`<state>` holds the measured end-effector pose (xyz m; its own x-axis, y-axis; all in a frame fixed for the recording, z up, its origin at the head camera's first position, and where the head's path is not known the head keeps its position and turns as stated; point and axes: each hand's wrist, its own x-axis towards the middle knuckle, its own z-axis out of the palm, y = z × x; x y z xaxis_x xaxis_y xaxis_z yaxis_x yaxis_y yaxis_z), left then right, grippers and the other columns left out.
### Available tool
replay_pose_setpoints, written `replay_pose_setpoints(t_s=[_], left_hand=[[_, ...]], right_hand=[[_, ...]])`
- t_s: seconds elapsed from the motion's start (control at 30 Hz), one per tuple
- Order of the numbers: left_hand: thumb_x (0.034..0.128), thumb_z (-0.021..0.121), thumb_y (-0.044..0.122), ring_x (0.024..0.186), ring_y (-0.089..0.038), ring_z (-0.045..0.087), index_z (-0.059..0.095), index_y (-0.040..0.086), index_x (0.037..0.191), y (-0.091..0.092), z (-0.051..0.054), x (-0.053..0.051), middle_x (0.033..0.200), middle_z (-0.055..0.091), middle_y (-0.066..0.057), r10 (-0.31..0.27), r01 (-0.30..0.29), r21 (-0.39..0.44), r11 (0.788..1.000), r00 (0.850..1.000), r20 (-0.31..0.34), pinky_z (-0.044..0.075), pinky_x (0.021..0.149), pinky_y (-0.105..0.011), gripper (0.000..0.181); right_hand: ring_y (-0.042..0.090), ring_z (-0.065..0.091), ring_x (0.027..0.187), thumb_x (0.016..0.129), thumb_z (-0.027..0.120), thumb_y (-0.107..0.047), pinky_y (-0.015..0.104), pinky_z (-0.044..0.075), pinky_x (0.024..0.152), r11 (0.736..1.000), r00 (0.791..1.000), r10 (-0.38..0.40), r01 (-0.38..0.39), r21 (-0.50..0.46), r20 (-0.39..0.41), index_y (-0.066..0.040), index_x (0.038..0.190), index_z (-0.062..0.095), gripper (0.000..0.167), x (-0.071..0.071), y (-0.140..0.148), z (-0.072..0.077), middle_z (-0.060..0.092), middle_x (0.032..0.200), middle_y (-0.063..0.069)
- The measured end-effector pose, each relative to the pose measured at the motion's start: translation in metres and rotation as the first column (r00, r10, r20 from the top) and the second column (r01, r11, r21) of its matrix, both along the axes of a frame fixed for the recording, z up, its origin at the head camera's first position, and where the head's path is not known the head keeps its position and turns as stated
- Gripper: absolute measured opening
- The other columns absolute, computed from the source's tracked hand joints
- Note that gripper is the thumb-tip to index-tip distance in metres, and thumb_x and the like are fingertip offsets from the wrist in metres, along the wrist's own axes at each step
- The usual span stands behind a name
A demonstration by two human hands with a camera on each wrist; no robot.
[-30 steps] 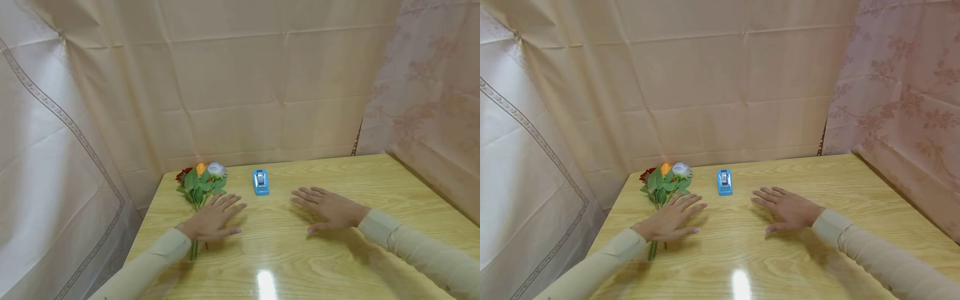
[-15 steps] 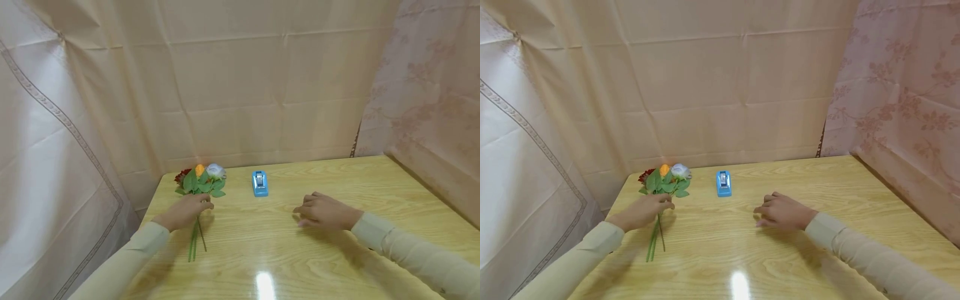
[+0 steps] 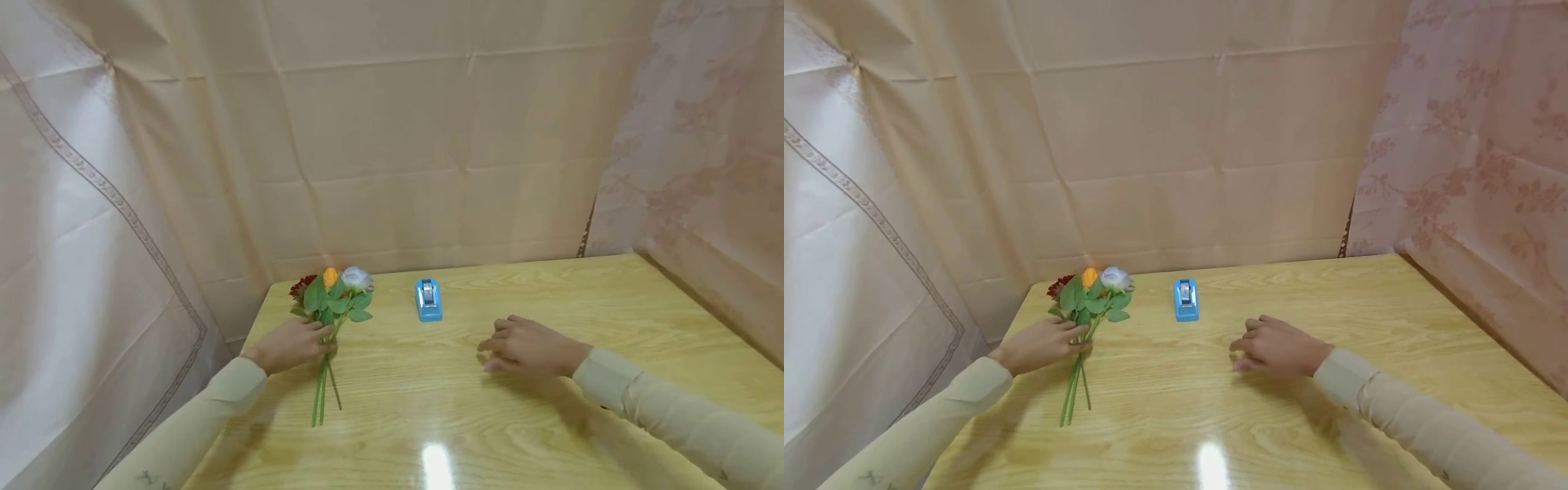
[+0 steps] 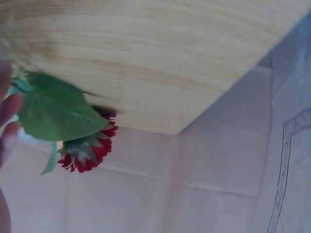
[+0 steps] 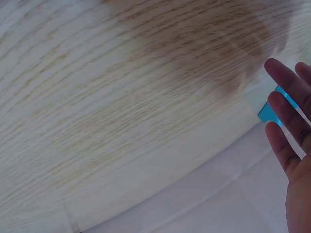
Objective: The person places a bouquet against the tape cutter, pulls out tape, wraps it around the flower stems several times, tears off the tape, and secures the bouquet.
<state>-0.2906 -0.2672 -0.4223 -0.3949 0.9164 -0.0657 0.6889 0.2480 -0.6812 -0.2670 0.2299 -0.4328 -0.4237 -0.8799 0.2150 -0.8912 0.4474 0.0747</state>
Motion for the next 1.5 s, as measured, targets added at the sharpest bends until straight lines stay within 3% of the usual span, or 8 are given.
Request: replay_pose_setpoints(t_s=[0.17,0.63,1.0,1.1,1.27,1.5], left_hand=[[0.0822,0.085,0.017,0.103,-0.02,0.062,0.073,0.029,0.126,0.002,0.0,-0.004,0.133,0.062,-0.003,-0.054,0.048,-0.078,0.996,0.996,-0.07,0.056,0.079,-0.033,0.047],[0.0845,0.083,0.02,0.093,-0.014,0.061,0.077,0.024,0.114,0.001,-0.002,-0.009,0.111,0.067,0.007,-0.072,0.069,-0.089,0.994,0.997,-0.036,0.052,0.072,-0.028,0.031],[0.0901,0.08,0.023,0.073,-0.008,0.062,0.071,0.023,0.114,-0.001,-0.004,-0.017,0.106,0.066,0.008,-0.223,0.216,-0.122,0.969,0.973,-0.055,0.049,0.059,-0.023,0.025],[0.0907,0.08,0.023,0.065,-0.006,0.06,0.068,0.022,0.114,0.0,-0.004,-0.015,0.11,0.067,0.008,-0.25,0.24,-0.133,0.961,0.966,-0.061,0.047,0.054,-0.023,0.026],[0.09,0.081,0.026,0.059,-0.006,0.056,0.068,0.021,0.115,0.0,-0.004,-0.011,0.1,0.065,0.007,-0.265,0.252,-0.155,0.955,0.961,-0.072,0.045,0.051,-0.023,0.029],[0.0872,0.083,0.025,0.059,-0.004,0.056,0.072,0.021,0.118,-0.005,0.0,-0.005,0.101,0.065,0.007,-0.25,0.243,-0.094,0.965,0.966,-0.064,0.046,0.053,-0.023,0.033]], right_hand=[[0.003,0.036,0.073,0.104,0.06,-0.041,0.026,0.037,0.07,1.0,1.0,-0.021,0.02,0.006,0.017,-0.012,0.117,0.077,0.037,0.001,0.0,0.001,0.067,0.087,-0.015],[0.0,0.033,0.068,0.105,0.058,-0.043,0.022,0.039,0.066,1.0,1.0,0.014,-0.014,-0.008,0.004,-0.012,0.113,0.078,0.038,-0.001,0.001,-0.006,0.062,0.077,-0.02],[0.0,0.038,0.072,0.103,0.06,-0.048,0.022,0.04,0.067,1.0,0.997,-0.025,0.025,-0.01,0.067,-0.017,0.114,0.077,0.037,0.003,0.003,-0.006,0.062,0.084,-0.023],[0.0,0.038,0.073,0.102,0.061,-0.047,0.023,0.041,0.068,1.0,0.997,-0.026,0.027,-0.011,0.072,-0.017,0.114,0.077,0.035,0.004,0.002,-0.006,0.063,0.085,-0.023],[-0.001,0.037,0.073,0.102,0.063,-0.044,0.022,0.04,0.066,1.0,0.998,-0.005,0.007,-0.027,0.062,-0.016,0.113,0.077,0.033,0.004,0.0,-0.006,0.062,0.082,-0.023],[0.0,0.035,0.071,0.104,0.06,-0.043,0.021,0.036,0.063,0.999,0.997,-0.011,0.015,-0.044,0.082,-0.017,0.11,0.078,0.032,0.007,-0.006,-0.007,0.063,0.082,-0.023]])
